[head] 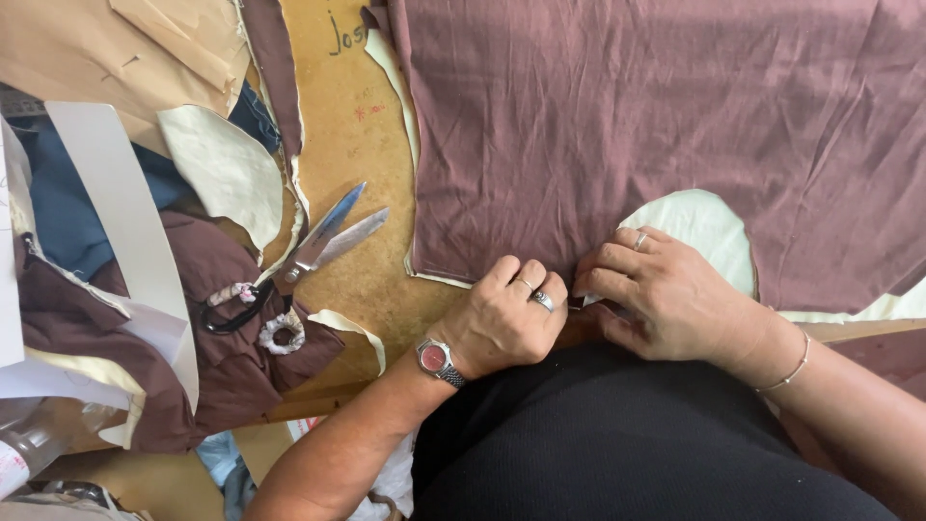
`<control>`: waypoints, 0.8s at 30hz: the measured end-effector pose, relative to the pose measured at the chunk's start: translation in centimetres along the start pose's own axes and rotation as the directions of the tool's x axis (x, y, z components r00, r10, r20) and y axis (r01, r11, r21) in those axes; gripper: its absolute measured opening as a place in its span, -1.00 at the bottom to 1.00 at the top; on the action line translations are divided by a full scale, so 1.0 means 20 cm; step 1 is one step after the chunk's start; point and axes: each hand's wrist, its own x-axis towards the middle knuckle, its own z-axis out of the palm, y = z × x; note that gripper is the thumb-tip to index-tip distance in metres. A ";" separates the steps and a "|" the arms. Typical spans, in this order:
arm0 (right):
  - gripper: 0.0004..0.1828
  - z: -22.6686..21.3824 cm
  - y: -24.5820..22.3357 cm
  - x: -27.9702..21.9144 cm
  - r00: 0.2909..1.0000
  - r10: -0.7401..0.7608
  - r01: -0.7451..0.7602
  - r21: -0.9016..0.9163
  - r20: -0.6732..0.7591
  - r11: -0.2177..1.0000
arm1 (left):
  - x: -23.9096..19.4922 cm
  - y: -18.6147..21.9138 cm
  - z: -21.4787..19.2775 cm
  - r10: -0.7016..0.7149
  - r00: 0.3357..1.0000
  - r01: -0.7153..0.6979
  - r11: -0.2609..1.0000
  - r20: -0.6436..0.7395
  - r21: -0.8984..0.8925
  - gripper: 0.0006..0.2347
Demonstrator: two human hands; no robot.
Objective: Smoothing out brown fabric on a cutting table and using tailor scissors to cut a curved shape following a template.
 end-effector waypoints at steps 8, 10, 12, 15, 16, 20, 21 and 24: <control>-0.78 0.06 -0.02 0.00 0.999 -0.022 0.018 -0.129 -0.034 0.992 | 0.01 -0.02 0.01 -0.109 0.994 0.109 0.992 -0.001 -0.068 -0.80; -0.79 0.07 -0.03 0.00 0.999 -0.026 0.019 -0.157 -0.042 0.987 | -0.01 -0.03 0.01 -0.125 0.992 0.125 0.990 -0.002 -0.068 -0.78; -0.87 0.08 -0.03 0.00 0.997 -0.057 0.045 -0.193 -0.057 0.980 | -0.01 -0.04 0.01 -0.182 0.983 0.181 0.979 0.002 -0.097 -0.79; -0.90 0.07 -0.03 0.00 0.996 -0.067 0.053 -0.195 -0.063 0.979 | -0.02 -0.04 -0.01 -0.126 0.992 0.129 0.985 0.031 -0.116 -0.83; -0.90 0.06 -0.04 0.01 0.996 -0.067 0.053 -0.196 -0.063 0.979 | -0.02 -0.03 -0.01 -0.125 0.992 0.128 0.985 0.031 -0.116 -0.83; -0.90 0.06 -0.04 0.00 0.995 -0.074 0.060 -0.190 -0.069 0.980 | 0.00 0.01 0.00 -0.006 1.000 0.006 1.000 -0.020 0.007 -0.80; -0.92 0.07 -0.04 0.00 0.995 -0.079 0.065 -0.192 -0.068 0.979 | 0.00 0.02 0.00 0.023 0.999 -0.022 0.999 -0.023 0.048 -0.80; -0.85 0.04 -0.05 0.01 0.997 -0.059 0.048 -0.187 -0.051 0.981 | -0.01 0.01 0.01 -0.026 1.000 0.026 0.999 -0.008 -0.021 -0.80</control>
